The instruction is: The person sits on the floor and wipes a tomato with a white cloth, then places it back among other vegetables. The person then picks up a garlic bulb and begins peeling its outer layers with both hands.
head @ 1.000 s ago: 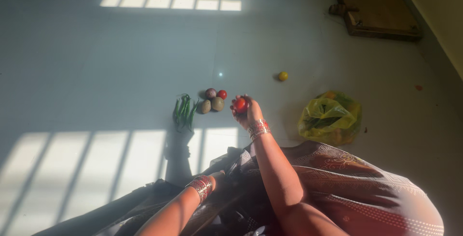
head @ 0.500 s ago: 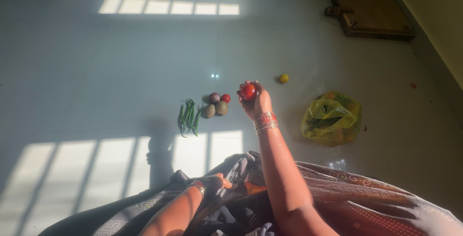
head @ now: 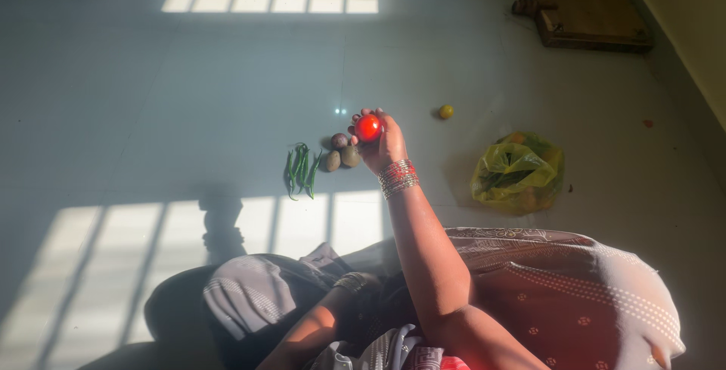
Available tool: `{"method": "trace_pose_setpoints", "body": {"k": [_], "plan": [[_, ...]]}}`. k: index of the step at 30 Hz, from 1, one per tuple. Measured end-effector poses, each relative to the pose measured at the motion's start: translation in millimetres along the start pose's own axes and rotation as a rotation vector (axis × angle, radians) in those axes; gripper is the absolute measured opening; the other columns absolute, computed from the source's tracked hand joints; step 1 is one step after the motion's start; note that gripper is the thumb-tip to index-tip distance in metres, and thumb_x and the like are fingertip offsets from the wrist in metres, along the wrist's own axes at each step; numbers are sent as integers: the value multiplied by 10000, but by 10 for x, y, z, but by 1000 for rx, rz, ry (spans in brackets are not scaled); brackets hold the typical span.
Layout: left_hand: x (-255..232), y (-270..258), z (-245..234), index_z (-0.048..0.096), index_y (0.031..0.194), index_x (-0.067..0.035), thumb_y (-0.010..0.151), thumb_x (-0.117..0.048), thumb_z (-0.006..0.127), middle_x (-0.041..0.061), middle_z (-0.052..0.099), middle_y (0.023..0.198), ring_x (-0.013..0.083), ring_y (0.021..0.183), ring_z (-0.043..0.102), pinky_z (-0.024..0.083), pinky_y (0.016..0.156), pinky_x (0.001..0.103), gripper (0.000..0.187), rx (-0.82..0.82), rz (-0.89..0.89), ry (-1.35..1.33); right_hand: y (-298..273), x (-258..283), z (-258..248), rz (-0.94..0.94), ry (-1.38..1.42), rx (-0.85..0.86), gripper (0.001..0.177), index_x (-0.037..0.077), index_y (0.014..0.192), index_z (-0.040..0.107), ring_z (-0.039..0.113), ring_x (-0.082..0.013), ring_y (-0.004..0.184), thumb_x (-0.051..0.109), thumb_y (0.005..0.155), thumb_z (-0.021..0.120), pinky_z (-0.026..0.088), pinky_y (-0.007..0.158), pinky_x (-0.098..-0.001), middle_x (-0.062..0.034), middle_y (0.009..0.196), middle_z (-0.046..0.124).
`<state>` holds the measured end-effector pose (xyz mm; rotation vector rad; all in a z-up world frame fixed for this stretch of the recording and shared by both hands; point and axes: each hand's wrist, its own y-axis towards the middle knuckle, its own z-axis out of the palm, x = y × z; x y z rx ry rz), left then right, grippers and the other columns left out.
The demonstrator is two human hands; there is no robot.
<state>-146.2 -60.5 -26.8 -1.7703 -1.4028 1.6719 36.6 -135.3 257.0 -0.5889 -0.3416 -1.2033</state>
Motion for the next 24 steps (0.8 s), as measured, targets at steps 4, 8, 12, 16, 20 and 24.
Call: {"method": "trace_pose_setpoints", "body": {"k": [4,8,12,16,20,24], "plan": [[-228,151,-115,598,1256,-51,826,-409,725,187,677,1220,272,1139,681,519,967,379,574,-11,9,-90,-65,247,-97,-61,-28,6,252,70,1059,589,646,-287,898,308,1020,516,535,700,-359,-147,1032,650],[-321,387,47,605,1242,-49,809,-377,742,191,701,1174,271,1104,709,540,946,379,560,-91,57,-157,-90,374,-333,-94,69,-85,251,80,1048,586,644,-280,881,315,1015,505,546,685,-350,-135,1007,646],[-295,520,150,611,1228,-47,792,-344,759,195,725,1129,270,1068,737,561,925,379,548,-368,151,-367,-225,197,-468,-77,100,-165,251,83,1036,587,646,-276,866,320,1008,510,552,666,-343,-135,980,654],[-543,620,-199,591,1261,-1,676,-308,881,235,709,1107,373,1062,685,485,964,541,722,-823,533,37,-258,115,-421,-22,68,-15,270,70,1045,592,654,-279,886,328,1025,513,561,686,-346,-134,1000,663],[-627,689,-239,630,1230,-19,750,-408,845,238,686,1152,378,1076,647,482,964,528,654,-609,516,164,-291,231,-544,-12,27,46,325,59,1107,590,658,-308,948,360,1058,479,560,763,-376,-161,1078,660],[-514,853,-152,738,1160,-49,916,-554,689,210,742,1139,320,1065,687,526,974,445,563,-151,405,378,-337,286,-792,60,114,-63,446,31,1220,585,652,-324,1010,397,1049,395,553,862,-422,-178,1133,659]]}}
